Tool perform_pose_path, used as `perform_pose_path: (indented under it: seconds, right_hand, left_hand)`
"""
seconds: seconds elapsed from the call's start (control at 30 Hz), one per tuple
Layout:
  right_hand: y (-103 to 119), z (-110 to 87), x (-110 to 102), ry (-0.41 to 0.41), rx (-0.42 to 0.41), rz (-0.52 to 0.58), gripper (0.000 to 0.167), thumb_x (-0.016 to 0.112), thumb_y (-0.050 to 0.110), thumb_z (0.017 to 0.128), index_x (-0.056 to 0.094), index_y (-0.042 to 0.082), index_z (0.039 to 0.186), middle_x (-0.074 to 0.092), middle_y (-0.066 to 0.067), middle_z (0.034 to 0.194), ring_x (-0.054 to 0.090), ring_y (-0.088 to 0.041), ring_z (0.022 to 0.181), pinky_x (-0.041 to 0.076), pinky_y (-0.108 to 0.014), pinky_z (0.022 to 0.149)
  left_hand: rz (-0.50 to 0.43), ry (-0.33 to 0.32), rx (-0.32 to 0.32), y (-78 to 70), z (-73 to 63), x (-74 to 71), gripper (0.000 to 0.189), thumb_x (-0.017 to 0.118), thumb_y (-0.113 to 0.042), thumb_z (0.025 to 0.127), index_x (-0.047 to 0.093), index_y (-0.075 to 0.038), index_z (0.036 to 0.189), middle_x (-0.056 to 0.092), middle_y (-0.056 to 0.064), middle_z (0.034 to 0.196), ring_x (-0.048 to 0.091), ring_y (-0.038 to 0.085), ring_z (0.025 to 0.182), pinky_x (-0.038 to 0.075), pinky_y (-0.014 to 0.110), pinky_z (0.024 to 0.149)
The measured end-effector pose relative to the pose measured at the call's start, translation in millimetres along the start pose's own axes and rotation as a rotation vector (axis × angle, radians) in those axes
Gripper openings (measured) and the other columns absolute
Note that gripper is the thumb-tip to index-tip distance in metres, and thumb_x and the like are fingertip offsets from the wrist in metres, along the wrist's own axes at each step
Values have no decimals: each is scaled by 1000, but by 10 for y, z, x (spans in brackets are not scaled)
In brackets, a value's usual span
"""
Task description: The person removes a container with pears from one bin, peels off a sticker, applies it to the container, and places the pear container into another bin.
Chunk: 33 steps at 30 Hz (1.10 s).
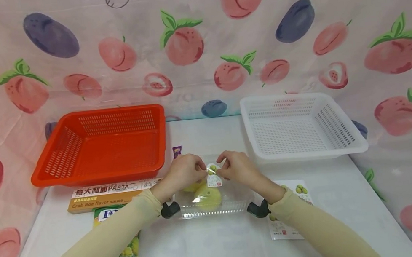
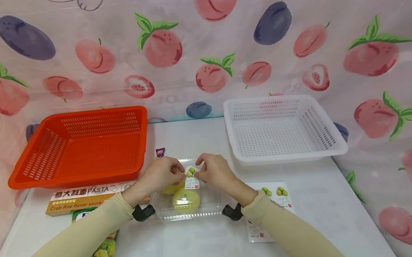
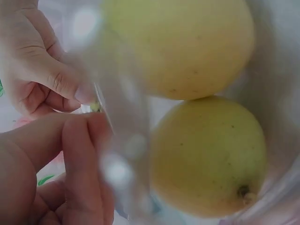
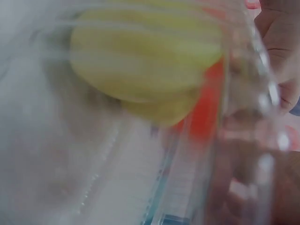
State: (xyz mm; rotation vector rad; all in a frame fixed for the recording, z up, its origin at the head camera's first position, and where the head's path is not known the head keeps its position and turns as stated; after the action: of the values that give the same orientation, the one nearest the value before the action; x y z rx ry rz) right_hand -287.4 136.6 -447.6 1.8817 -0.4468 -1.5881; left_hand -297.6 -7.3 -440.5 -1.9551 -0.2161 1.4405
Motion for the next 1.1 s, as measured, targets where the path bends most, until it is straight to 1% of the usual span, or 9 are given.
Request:
perform_pose_path:
  seconds: [0.17, 0.4, 0.47, 0.57, 0.63, 0.73, 0.8, 0.9, 1.1]
  right_hand:
    - [9, 1, 3, -14, -9, -18, 32, 80, 14, 81, 60, 4, 103, 59, 3, 63, 55, -13, 54, 45, -27, 51]
    - [25, 27, 3, -28, -58, -53, 24, 80, 16, 83, 58, 7, 88, 55, 1, 61, 52, -13, 52, 41, -26, 48]
    - [1, 24, 9, -12, -54, -11, 19, 77, 15, 85, 59, 7, 88, 56, 0, 62, 53, -13, 53, 42, -26, 48]
    - [-56, -10, 8, 14, -50, 110, 15, 71, 14, 89, 62, 5, 95, 58, -2, 67, 56, -15, 57, 46, -27, 51]
    - [-101, -49, 7, 35, -59, 206, 16, 69, 14, 90, 62, 3, 100, 59, -3, 71, 57, -16, 60, 47, -27, 53]
    - [-144, -126, -26, 62, -93, 292, 21, 67, 17, 93, 63, 1, 106, 62, -6, 79, 59, -21, 66, 50, -28, 56]
    - [-163, -191, -82, 69, -111, 322, 24, 66, 18, 94, 63, 0, 109, 64, -9, 85, 62, -26, 71, 53, -32, 60]
    - [-227, -293, -224, 48, -118, 324, 26, 66, 21, 95, 63, 1, 112, 66, -10, 91, 63, -28, 79, 55, -34, 67]
    - [-526, -510, -620, -67, -95, 332, 25, 63, 18, 98, 62, 1, 116, 66, -14, 101, 63, -30, 89, 55, -32, 76]
  left_hand:
    - [-11, 28, -6, 17, -18, 27, 14, 78, -18, 83, 71, -10, 93, 61, -3, 75, 55, 18, 74, 47, 29, 65]
    - [-58, 46, -1, 44, -48, 30, 18, 79, -19, 82, 70, -9, 96, 61, -2, 73, 55, 18, 73, 47, 30, 65]
    - [-73, 54, 20, 49, -60, 11, 17, 78, -20, 84, 71, -10, 96, 62, -3, 74, 57, 17, 72, 48, 30, 66]
    - [-108, 79, 86, 37, -86, -32, 16, 74, -22, 88, 71, -11, 100, 64, -5, 77, 60, 14, 70, 50, 30, 67]
    - [-137, 96, 140, 27, -117, -73, 17, 71, -23, 91, 71, -12, 103, 64, -6, 81, 62, 12, 70, 51, 30, 67]
    - [-173, 108, 192, 47, -193, -149, 19, 67, -24, 93, 70, -12, 108, 65, -6, 87, 62, 13, 74, 53, 30, 68]
    - [-185, 98, 198, 92, -258, -207, 20, 67, -25, 94, 70, -14, 110, 65, -6, 90, 61, 13, 79, 53, 30, 69]
    - [-194, 74, 178, 195, -369, -291, 23, 66, -27, 94, 69, -14, 114, 66, -7, 96, 61, 14, 87, 54, 29, 74]
    - [-208, -1, 160, 432, -591, -422, 29, 66, -26, 95, 67, -9, 119, 67, -4, 107, 62, 16, 99, 54, 36, 87]
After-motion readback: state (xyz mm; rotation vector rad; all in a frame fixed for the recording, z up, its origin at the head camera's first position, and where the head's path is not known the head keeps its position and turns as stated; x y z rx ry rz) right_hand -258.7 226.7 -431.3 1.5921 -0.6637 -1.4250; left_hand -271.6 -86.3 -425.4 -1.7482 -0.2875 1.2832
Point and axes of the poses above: each hand's wrist, its own z-axis towards the middle knuckle, its own x-axis out of the palm, y = z × x, the point moved 7 cm from there along z, towards the middle knuckle
